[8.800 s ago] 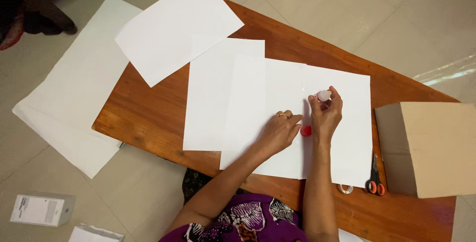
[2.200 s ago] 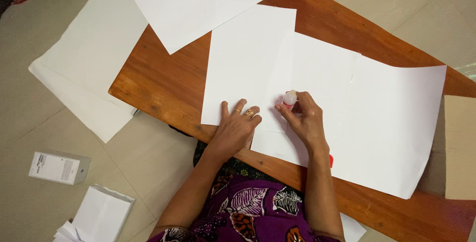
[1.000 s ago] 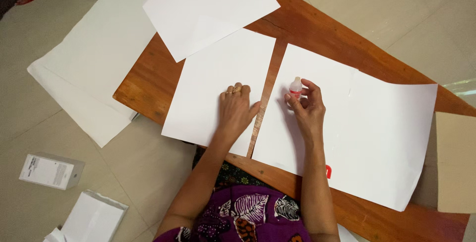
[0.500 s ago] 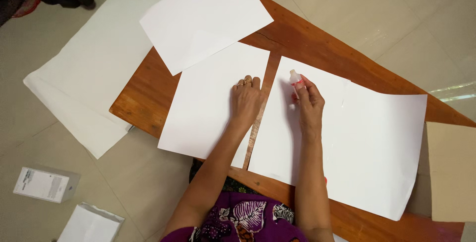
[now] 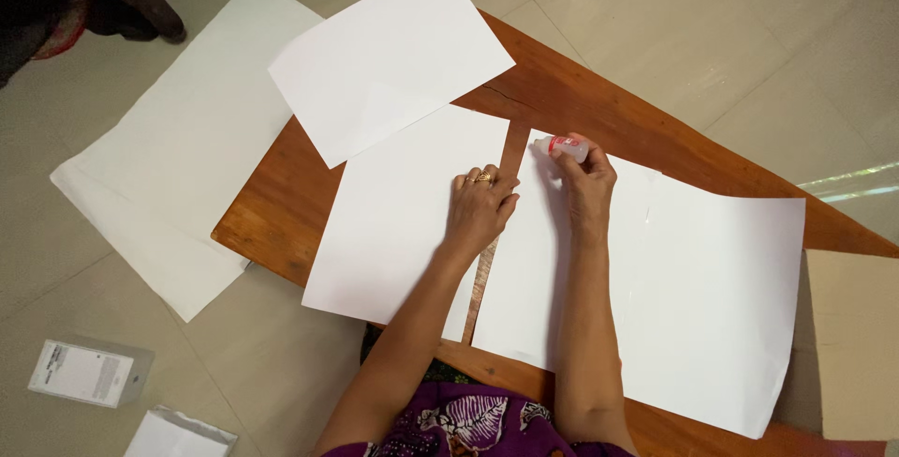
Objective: The person applies liquid glue along the edges of two white sheets of paper on a wooden table, then presses them together to form a single larger sheet. The person uses a small glue bottle and scissors are visible on the table.
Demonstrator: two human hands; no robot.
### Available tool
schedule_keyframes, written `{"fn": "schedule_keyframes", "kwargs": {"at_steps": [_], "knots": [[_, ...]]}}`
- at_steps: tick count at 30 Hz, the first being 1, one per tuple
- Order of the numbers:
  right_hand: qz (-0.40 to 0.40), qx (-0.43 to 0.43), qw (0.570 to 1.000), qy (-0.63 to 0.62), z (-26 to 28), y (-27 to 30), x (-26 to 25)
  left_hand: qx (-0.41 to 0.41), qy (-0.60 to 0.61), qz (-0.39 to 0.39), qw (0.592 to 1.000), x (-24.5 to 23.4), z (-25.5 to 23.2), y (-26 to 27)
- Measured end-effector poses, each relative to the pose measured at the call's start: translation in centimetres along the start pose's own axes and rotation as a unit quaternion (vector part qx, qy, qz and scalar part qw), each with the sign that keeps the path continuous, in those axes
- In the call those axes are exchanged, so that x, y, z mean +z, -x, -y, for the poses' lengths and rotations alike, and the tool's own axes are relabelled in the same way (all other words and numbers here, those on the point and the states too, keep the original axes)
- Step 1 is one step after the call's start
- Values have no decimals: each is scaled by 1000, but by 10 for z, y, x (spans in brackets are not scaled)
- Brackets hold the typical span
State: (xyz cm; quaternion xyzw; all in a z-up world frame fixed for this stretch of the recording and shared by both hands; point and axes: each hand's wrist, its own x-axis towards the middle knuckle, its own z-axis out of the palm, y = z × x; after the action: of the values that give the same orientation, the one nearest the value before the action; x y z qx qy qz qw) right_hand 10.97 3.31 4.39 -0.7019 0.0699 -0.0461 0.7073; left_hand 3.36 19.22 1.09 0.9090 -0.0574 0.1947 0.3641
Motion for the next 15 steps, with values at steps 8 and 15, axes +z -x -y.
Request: {"fn": "schedule_keyframes", "kwargs": {"at_steps": [8,15], "knots": [[23,-69,992,104,21,-5,13,0,2,-5,1000,0,0,-1],[25,-86,976,201,32,-8,26,-14,11,8,1000,-2,-2,-2]]}}
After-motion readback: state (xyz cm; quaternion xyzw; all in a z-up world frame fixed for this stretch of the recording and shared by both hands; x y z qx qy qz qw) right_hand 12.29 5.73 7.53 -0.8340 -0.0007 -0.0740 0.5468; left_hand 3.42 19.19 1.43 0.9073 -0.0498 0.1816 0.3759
